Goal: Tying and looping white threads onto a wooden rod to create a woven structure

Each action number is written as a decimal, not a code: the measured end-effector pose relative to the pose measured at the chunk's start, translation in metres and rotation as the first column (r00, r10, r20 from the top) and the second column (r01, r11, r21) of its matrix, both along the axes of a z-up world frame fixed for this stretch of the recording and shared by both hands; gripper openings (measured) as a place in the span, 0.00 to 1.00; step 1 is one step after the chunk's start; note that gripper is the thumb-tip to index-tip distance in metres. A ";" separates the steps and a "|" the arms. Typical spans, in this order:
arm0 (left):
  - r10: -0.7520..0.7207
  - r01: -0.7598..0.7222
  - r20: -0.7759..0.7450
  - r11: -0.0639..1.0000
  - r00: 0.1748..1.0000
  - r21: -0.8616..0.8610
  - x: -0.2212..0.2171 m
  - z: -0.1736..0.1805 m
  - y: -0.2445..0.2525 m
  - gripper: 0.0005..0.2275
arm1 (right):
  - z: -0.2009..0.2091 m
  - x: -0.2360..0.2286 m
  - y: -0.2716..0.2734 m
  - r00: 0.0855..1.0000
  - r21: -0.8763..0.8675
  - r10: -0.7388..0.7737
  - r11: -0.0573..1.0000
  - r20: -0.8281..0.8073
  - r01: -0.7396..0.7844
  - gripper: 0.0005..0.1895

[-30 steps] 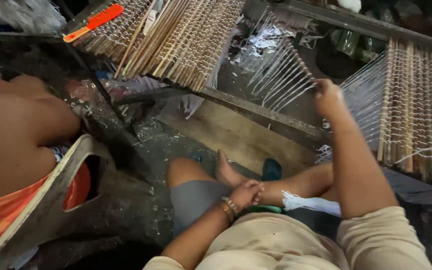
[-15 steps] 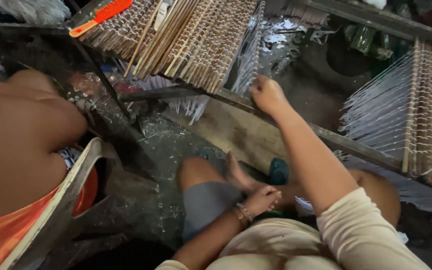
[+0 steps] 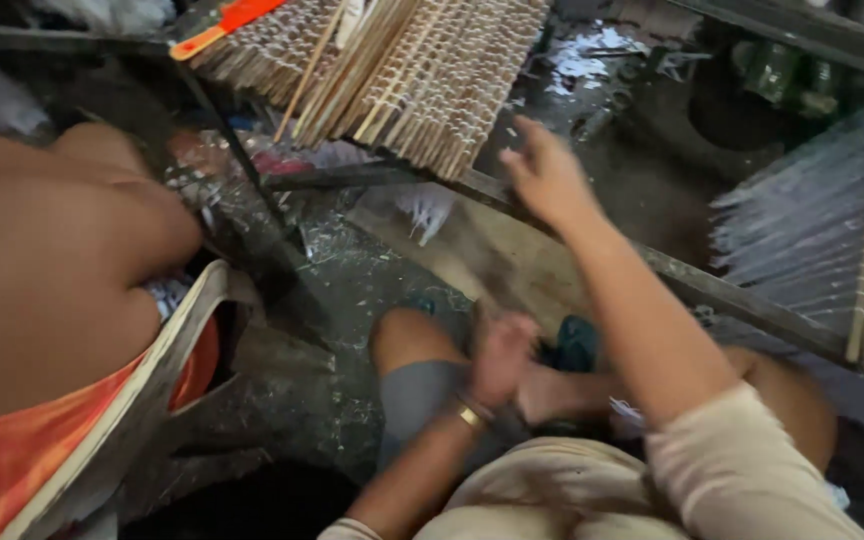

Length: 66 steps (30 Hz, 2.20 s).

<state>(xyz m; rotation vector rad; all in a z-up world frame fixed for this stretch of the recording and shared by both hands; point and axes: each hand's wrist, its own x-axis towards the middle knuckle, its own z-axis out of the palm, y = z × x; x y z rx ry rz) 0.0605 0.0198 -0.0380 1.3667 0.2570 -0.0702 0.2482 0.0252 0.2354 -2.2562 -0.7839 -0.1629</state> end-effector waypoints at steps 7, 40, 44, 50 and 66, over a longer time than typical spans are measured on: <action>0.204 -0.891 0.867 0.119 0.454 0.439 0.041 0.309 0.228 0.12 | 0.065 -0.094 -0.118 0.994 -0.027 0.075 0.997 0.084 -0.073 0.21; 0.354 0.333 -0.400 0.236 0.845 0.913 0.146 0.354 0.324 0.40 | 0.058 -0.181 -0.239 0.975 -0.090 0.016 0.995 -0.221 -0.037 0.22; 0.335 0.390 -0.436 0.199 0.835 0.899 0.147 0.359 0.326 0.38 | 0.057 -0.181 -0.240 0.976 -0.119 -0.013 0.993 -0.215 -0.013 0.22; 0.242 0.392 -0.440 0.222 0.865 0.893 0.142 0.385 0.342 0.10 | 0.058 -0.180 -0.238 0.977 -0.103 0.008 0.994 -0.215 -0.031 0.21; 0.221 0.176 -0.235 0.257 0.947 0.950 0.143 0.356 0.374 0.17 | 0.059 -0.177 -0.235 0.952 -0.200 -0.041 0.980 -0.303 -0.021 0.22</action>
